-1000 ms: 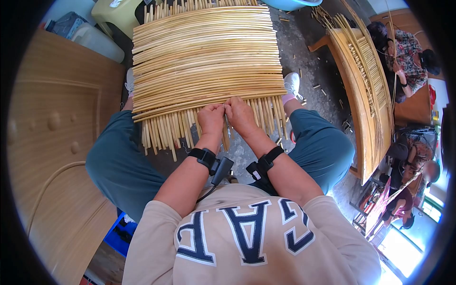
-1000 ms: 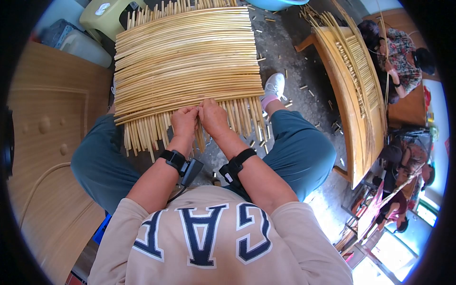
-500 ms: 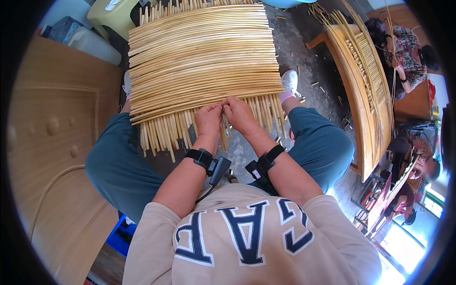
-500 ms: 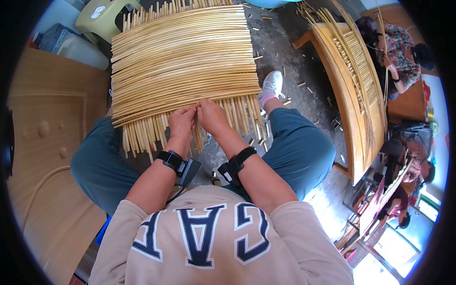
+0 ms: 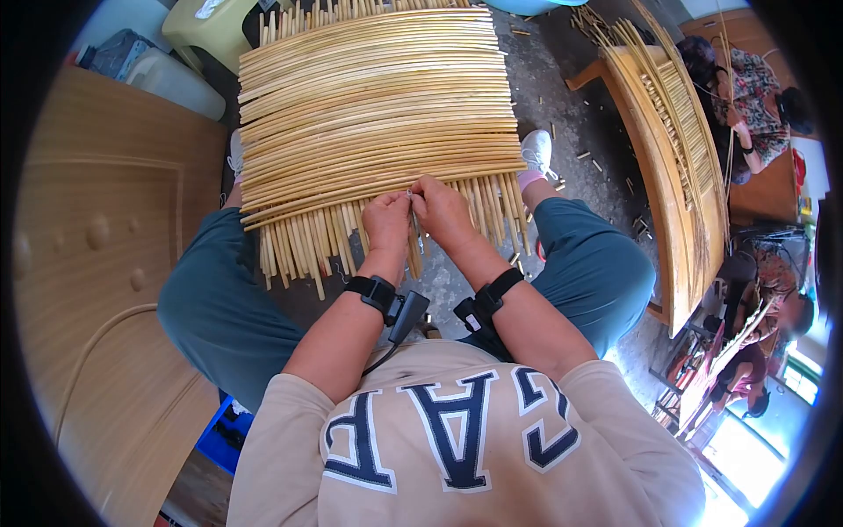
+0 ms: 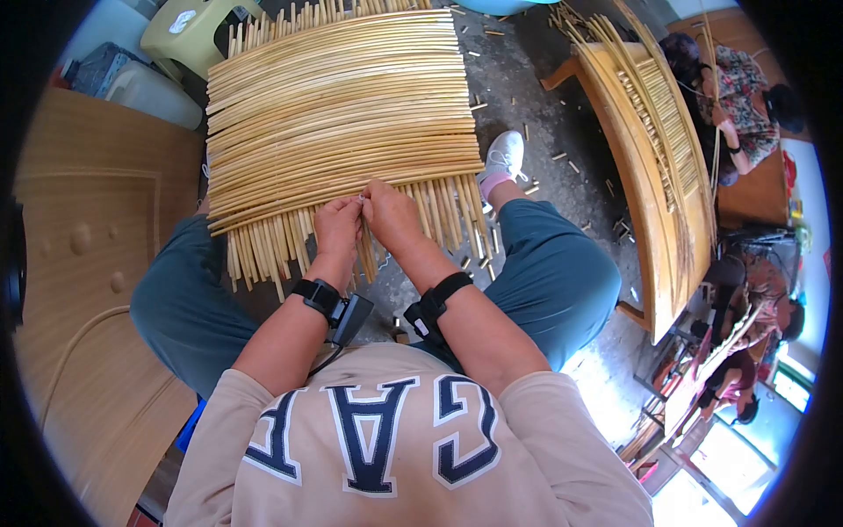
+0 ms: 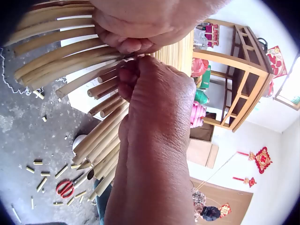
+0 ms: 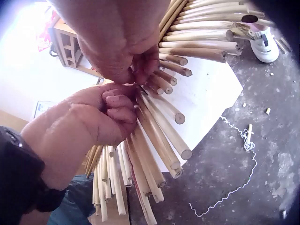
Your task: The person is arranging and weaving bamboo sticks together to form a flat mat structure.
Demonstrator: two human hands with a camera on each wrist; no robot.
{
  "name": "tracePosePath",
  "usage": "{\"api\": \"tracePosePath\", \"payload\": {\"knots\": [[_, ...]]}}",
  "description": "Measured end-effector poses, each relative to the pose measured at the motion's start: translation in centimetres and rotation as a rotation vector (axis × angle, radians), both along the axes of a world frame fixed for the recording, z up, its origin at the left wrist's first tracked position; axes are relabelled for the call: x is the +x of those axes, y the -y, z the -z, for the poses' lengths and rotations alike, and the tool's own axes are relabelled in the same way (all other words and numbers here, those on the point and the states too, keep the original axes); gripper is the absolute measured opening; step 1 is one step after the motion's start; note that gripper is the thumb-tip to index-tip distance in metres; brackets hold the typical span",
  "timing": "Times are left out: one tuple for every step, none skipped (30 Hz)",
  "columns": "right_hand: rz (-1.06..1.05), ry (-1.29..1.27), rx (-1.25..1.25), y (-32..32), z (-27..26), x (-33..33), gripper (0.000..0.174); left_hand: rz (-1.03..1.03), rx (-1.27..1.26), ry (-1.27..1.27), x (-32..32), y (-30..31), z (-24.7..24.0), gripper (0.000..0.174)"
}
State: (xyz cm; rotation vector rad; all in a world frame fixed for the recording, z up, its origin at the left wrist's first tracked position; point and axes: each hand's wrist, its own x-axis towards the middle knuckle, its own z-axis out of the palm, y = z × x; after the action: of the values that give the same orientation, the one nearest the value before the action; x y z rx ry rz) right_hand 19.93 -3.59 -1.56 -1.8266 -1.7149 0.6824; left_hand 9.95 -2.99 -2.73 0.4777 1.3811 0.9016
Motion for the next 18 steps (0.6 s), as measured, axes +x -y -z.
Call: {"api": "tracePosePath", "payload": {"knots": [[0.009,0.023,-0.002,0.0,-0.2,-0.1,0.011,-0.005,-0.003,0.003,0.0,0.0,0.1,0.011],[0.008,0.023,-0.002,0.0,-0.1,-0.1,0.011,-0.006,-0.004,0.002,0.0,0.0,0.2,0.011],[-0.031,0.055,0.062,-0.1,0.0,0.0,0.010,-0.010,0.002,0.002,0.0,0.0,0.3,0.011],[-0.069,0.087,0.126,-0.1,0.2,0.1,0.008,-0.014,0.007,0.002,0.0,0.0,0.3,0.011],[-0.070,0.087,0.126,-0.1,0.4,0.2,0.008,-0.015,0.007,0.002,0.0,0.0,0.4,0.011],[-0.095,0.132,0.119,-0.1,0.4,0.2,0.008,0.005,0.002,-0.006,0.1,0.0,0.3,0.012],[-0.121,0.177,0.111,-0.2,0.3,0.2,0.007,0.025,-0.003,-0.014,0.1,0.0,0.2,0.012],[-0.121,0.176,0.110,-0.2,0.3,0.2,0.007,0.024,-0.004,-0.015,0.1,0.0,0.1,0.012],[-0.145,0.215,0.151,-0.2,0.4,0.2,0.006,0.021,-0.009,-0.012,0.1,0.0,0.1,0.012],[-0.169,0.255,0.192,-0.3,0.6,0.3,0.007,0.017,-0.014,-0.009,0.1,0.0,0.1,0.011],[-0.170,0.255,0.192,-0.4,0.7,0.3,0.007,0.016,-0.014,-0.009,0.1,0.0,0.1,0.011],[-0.162,0.236,0.195,-0.4,0.8,0.3,0.007,0.004,-0.004,0.009,0.1,-0.1,0.3,0.011],[-0.155,0.217,0.199,-0.4,0.9,0.3,0.008,-0.007,0.006,0.026,0.1,0.0,0.4,0.011],[-0.156,0.216,0.198,-0.4,1.0,0.2,0.008,-0.008,0.005,0.026,0.1,0.0,0.5,0.011],[-0.117,0.179,0.196,-0.3,0.9,0.2,0.009,-0.019,0.013,0.023,0.0,0.1,0.8,0.011],[-0.079,0.141,0.194,-0.3,0.8,0.2,0.009,-0.031,0.020,0.020,0.0,0.1,0.9,0.012],[-0.081,0.141,0.194,-0.2,0.7,0.2,0.009,-0.033,0.020,0.021,0.1,0.1,1.3,0.012],[-0.050,0.111,0.157,-0.2,0.6,0.2,0.009,-0.039,0.054,-0.081,0.3,0.1,1.9,0.012]]}}
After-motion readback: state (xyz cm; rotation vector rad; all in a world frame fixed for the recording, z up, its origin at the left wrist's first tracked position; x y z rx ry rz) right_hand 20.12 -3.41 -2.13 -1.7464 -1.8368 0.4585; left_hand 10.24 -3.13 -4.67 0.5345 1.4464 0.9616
